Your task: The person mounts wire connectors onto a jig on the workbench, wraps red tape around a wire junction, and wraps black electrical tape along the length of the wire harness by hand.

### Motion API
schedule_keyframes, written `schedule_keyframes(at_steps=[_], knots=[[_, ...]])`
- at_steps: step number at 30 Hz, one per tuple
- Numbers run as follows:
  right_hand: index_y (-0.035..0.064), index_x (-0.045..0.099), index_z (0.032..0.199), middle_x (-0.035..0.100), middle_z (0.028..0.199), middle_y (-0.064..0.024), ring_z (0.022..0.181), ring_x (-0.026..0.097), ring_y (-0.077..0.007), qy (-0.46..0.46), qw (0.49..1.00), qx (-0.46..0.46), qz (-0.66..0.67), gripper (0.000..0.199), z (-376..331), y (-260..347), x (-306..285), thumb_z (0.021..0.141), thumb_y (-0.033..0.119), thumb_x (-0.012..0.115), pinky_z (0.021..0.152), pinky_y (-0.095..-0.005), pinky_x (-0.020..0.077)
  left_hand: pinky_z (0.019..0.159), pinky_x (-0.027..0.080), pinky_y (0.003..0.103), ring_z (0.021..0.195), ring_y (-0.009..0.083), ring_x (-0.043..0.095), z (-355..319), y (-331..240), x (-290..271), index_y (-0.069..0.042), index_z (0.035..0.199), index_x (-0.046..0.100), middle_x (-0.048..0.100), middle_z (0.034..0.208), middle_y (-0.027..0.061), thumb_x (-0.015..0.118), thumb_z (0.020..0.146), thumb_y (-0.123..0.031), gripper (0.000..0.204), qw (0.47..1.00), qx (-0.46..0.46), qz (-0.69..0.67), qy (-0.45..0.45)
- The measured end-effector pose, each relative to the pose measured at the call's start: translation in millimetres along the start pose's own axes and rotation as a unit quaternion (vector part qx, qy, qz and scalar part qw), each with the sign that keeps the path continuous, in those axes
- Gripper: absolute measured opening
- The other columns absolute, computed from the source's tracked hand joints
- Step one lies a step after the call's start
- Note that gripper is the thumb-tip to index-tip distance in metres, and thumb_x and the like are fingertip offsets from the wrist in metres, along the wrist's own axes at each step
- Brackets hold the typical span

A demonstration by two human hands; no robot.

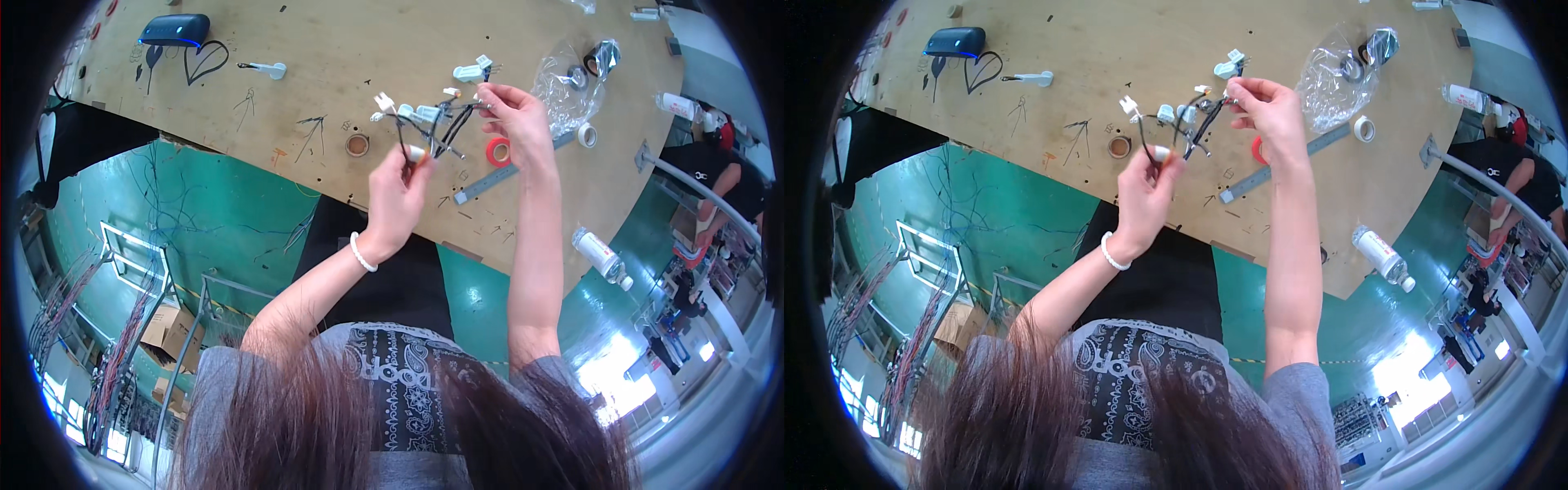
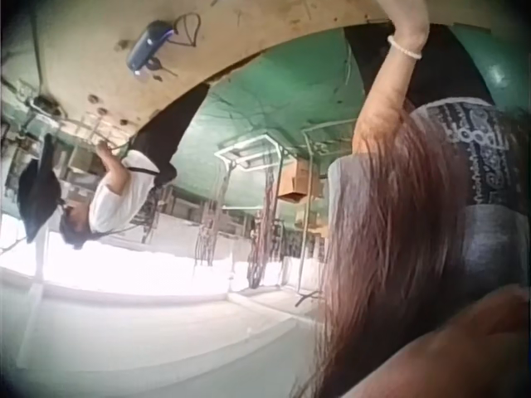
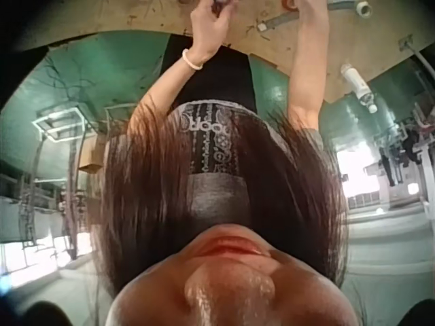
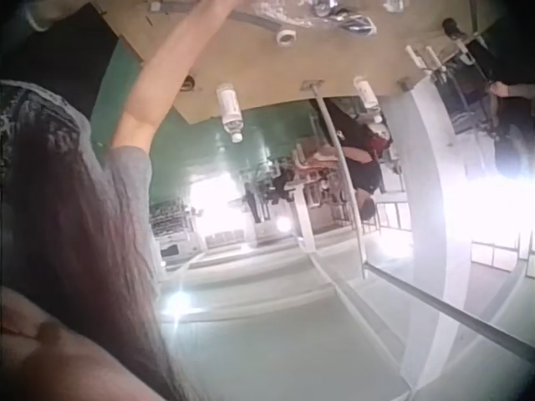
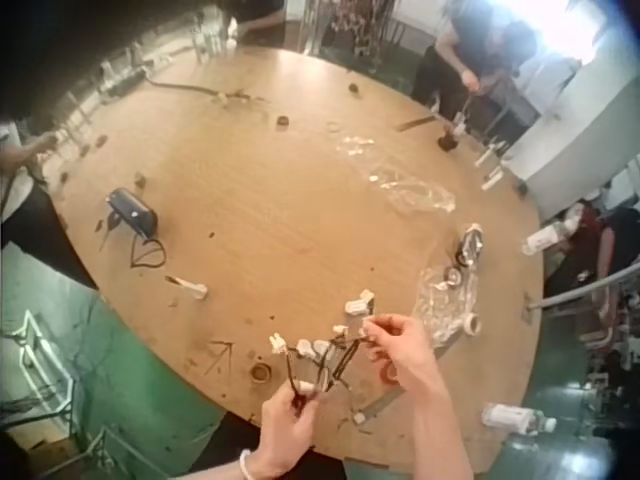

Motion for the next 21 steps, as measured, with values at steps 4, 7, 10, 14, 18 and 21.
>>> schedule_keyframes(at_steps=[4, 7, 10, 14, 18, 21], knots=[[0.0004, 0.064, 0.104, 0.066, 0.084, -0.0046, 0.064, 0.056, -0.0067, -0.161, 0.975, -0.126, 0.091, 0.019, -78, -30, -26, 0.092, 0.015, 0.066, 0.057, -0.0235, 0.0503, 0.073, 0.045, 0.027, 0.077, 0.0139, 0.056, -6, 2, -32, 0.0, 0.097, 0.054, 0.06, 0.083, 0.0035, 0.062, 0.092, -0.007, 0.012, 0.994, 0.102, 0.003, -0.038], [0.0023, 0.061, 0.109, 0.065, 0.09, -0.0036, 0.066, 0.055, -0.0059, -0.098, 0.986, 0.033, 0.132, 0.022, -132, -95, 19, 0.095, 0.019, 0.063, 0.056, -0.0217, 0.0466, 0.08, 0.044, 0.029, 0.085, 0.0147, 0.055, -23, 25, -33, -0.002, 0.115, 0.047, 0.06, 0.092, 0.0071, 0.062, 0.093, -0.011, 0.028, 0.986, 0.151, 0.067, 0.0], [0.001, 0.061, 0.112, 0.066, 0.096, -0.0034, 0.084, 0.06, -0.0078, -0.103, 0.993, -0.032, 0.043, 0.031, -139, -95, 41, 0.095, 0.027, 0.063, 0.072, -0.0257, 0.0494, 0.074, 0.046, 0.029, 0.08, 0.0146, 0.057, -33, 51, -40, -0.002, 0.129, 0.034, 0.062, 0.091, 0.0075, 0.059, 0.094, -0.014, 0.045, 0.992, 0.121, 0.023, -0.012], [-0.0043, 0.062, 0.108, 0.067, 0.098, -0.0054, 0.092, 0.062, -0.0126, -0.072, 0.991, -0.027, 0.108, 0.034, -119, -85, 65, 0.096, 0.028, 0.059, 0.089, -0.0309, 0.0471, 0.058, 0.045, 0.03, 0.063, 0.0149, 0.058, -39, 100, -23, 0.001, 0.132, 0.029, 0.061, 0.073, 0.006, 0.055, 0.097, -0.017, 0.047, 0.99, -0.033, 0.026, 0.134], [-0.0048, 0.065, 0.103, 0.069, 0.093, -0.008, 0.096, 0.061, -0.0134, 0.029, 0.995, 0.064, 0.076, 0.03, -82, -119, 84, 0.097, 0.022, 0.054, 0.095, -0.0296, 0.0421, 0.048, 0.044, 0.038, 0.052, 0.0295, 0.06, -61, 90, -27, 0.0, 0.126, 0.034, 0.06, 0.063, 0.0116, 0.054, 0.097, -0.015, 0.038, 0.982, 0.075, 0.156, 0.07], [0.0, 0.067, 0.098, 0.071, 0.094, -0.0076, 0.098, 0.061, -0.0143, -0.014, 0.995, 0.002, 0.102, 0.021, -106, -108, 95, 0.093, 0.016, 0.055, 0.095, -0.0313, 0.0402, 0.048, 0.044, 0.046, 0.057, 0.04, 0.06, -88, 99, -45, -0.001, 0.121, 0.036, 0.064, 0.069, 0.016, 0.056, 0.096, -0.015, 0.035, 0.97, 0.141, 0.199, 0.006]])
Point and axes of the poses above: each hand's wrist, its own z-axis towards the middle knuckle, its own x-axis out of the palm, y = z × x, the point moved 10 cm from there along z, towards the middle knuckle
